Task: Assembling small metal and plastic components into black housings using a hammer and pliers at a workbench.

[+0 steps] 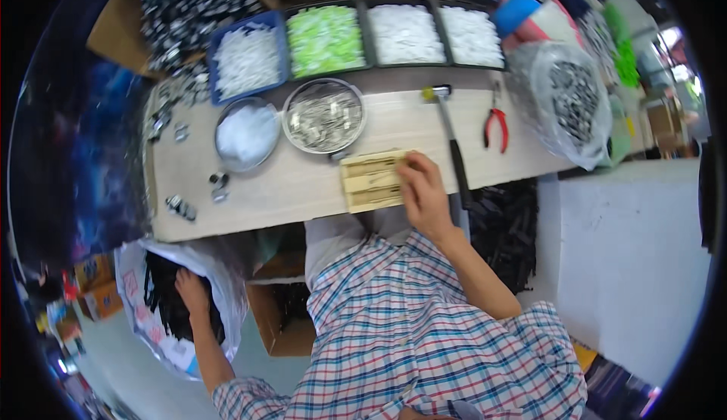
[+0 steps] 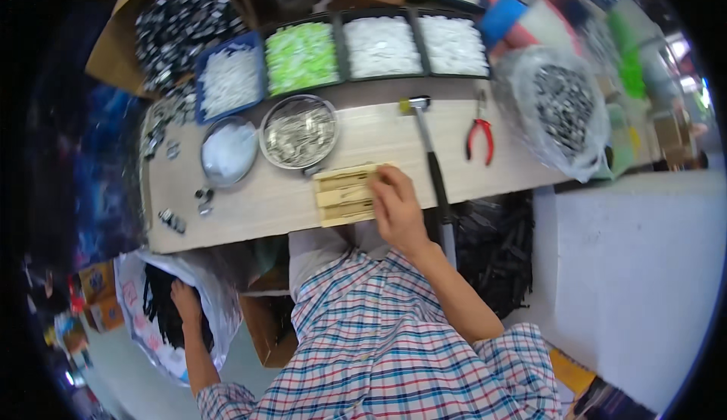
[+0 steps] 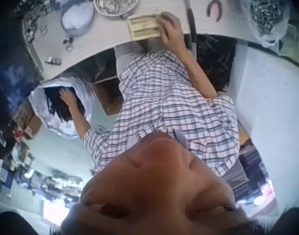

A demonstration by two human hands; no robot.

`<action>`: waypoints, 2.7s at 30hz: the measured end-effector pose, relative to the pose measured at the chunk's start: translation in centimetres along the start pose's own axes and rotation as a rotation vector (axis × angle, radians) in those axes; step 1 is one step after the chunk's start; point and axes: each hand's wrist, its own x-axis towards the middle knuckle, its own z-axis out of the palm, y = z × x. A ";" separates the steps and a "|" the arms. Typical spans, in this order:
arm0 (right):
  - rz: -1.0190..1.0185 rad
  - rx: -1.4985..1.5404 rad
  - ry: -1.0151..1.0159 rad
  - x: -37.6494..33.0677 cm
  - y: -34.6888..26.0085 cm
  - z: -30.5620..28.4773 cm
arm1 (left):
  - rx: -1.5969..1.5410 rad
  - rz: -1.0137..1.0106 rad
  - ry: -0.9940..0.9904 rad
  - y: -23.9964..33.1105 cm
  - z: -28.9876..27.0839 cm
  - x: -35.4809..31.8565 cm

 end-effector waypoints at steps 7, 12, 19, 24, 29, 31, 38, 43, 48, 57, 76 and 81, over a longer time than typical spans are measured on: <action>-0.010 0.039 0.006 0.3 -0.2 -0.9 | -0.324 0.056 0.281 0.7 -5.2 -1.1; -0.106 0.031 0.062 0.9 -1.2 -2.1 | -0.772 -0.422 0.641 0.6 -5.5 -2.7; -0.140 0.267 -0.007 -0.2 -5.7 -2.0 | -1.242 -0.612 0.906 16.7 -22.6 -2.6; -0.124 0.434 -0.109 -0.2 -8.4 0.1 | -2.263 0.067 0.282 33.3 -25.2 -1.8; 0.080 0.430 -0.067 -0.9 -6.2 -2.4 | -2.386 0.201 0.038 38.8 -28.5 -0.2; 0.133 0.345 -0.082 -1.1 -5.3 -3.5 | -2.336 0.150 -0.032 40.3 -29.0 0.4; 0.074 0.013 0.097 0.2 -2.3 -7.8 | -1.779 0.269 -0.001 38.6 -26.4 2.6; -0.042 -0.127 0.083 3.8 -4.4 -9.7 | -1.532 0.285 -0.034 38.8 -25.8 1.5; -0.084 -0.454 -0.259 6.1 -5.5 -5.9 | -1.231 0.409 0.065 38.3 -25.5 2.0; 0.116 0.092 -0.295 7.4 -3.6 2.0 | -0.818 0.547 0.301 36.6 -25.8 0.7; -0.251 -0.278 -0.231 6.0 -2.3 -1.3 | -0.788 0.767 0.639 36.3 -18.6 0.3; -0.303 -0.329 -0.179 5.7 -2.7 0.0 | -0.975 0.178 0.807 30.5 -20.5 4.6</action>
